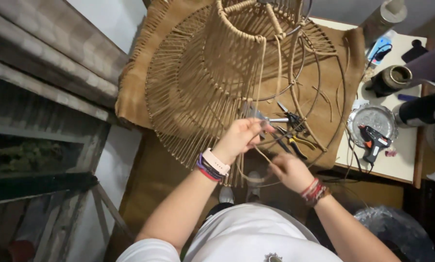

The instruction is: Weaving a wicker lampshade by threading and securing rattan strands onto a frame.

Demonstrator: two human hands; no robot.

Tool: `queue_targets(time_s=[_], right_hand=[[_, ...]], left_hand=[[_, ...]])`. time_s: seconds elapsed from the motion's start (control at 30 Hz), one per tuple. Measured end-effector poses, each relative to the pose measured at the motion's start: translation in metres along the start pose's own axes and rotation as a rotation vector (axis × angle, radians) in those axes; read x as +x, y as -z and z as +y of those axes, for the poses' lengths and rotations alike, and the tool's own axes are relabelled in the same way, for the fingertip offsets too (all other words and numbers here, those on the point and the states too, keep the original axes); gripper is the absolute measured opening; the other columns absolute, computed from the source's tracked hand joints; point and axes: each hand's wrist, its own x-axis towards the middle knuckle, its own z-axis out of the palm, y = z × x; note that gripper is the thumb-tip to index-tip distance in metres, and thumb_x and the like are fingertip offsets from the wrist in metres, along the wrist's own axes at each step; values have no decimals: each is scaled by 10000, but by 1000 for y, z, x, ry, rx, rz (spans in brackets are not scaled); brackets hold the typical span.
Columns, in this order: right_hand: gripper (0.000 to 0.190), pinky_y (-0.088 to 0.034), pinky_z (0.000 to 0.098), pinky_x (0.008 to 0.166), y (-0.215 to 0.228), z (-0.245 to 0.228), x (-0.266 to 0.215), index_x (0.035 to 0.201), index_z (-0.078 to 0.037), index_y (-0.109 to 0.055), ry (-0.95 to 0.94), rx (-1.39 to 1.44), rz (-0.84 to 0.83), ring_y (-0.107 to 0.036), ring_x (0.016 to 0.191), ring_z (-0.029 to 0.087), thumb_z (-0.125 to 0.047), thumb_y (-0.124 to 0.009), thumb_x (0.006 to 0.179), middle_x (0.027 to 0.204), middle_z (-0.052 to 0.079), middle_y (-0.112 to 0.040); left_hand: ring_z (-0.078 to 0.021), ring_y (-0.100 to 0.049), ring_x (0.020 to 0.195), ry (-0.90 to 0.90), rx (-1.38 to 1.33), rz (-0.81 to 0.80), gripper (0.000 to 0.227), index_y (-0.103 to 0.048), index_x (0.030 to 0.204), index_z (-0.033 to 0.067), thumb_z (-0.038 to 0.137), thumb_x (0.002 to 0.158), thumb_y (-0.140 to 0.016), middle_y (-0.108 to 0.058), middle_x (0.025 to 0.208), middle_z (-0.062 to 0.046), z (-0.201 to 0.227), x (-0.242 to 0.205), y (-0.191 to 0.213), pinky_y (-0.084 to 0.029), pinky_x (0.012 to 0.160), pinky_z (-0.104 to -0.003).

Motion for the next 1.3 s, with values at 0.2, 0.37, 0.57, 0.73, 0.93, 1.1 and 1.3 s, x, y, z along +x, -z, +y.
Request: queue_targets(time_s=[0.2,0.37,0.57,0.73,0.93,1.1,1.3], right_hand=[[611,-532,405,1013,84,-67,32,1460,56,-475,199,1249,310,-704,1135,245,-359,-453,1011,1185,205,-712],[175,-583,370,547,8,-19,3,696,-281,-811,-86,-579,-403,-750,619,263,-340,-671,784,600,37,-716],[611,-483,493,1013,125,-95,31,1423,81,-550,224,863,152,-655,1181,345,-285,-422,951,1270,310,-689],[263,-571,376,770,85,-80,6,721,-128,-789,122,122,-121,-746,815,273,-261,-640,893,857,102,-787],[337,-475,528,934,117,-96,25,1215,-65,-586,65,366,-46,-646,1080,369,-220,-526,921,1123,213,-679],[264,-550,474,875,88,-72,28,1089,-80,-753,141,416,282,-744,951,347,-63,-534,941,970,149,-795],[304,-615,522,710,59,-38,37,884,-65,-747,-139,-262,-180,-755,778,426,-350,-640,890,786,219,-751]], left_hand=[[-358,-755,839,-314,1300,272,574,-527,1150,202,391,717,-852,-753,837,-144,-18,7,17,-589,729,-451],[-14,-374,305,-23,114,15,352,-690,1090,-55,218,1041,-473,-655,641,-102,-14,-2,11,-220,238,-147],[-255,-757,803,-110,1209,224,536,-598,1065,200,381,644,-875,-737,713,1,14,-11,13,-592,721,-389],[-146,-581,594,-151,725,93,233,-629,1117,87,226,932,-602,-772,826,-44,-6,-3,7,-429,541,-280],[-130,-563,539,-57,837,204,212,-604,952,135,303,854,-689,-671,631,-8,7,-2,11,-424,485,-257],[-96,-684,652,-281,1193,234,205,-692,1034,258,286,832,-708,-778,810,131,-14,7,17,-549,649,-232],[-21,-507,501,-153,435,68,121,-642,1015,17,66,904,-640,-693,757,-6,-7,2,20,-369,463,-137]])
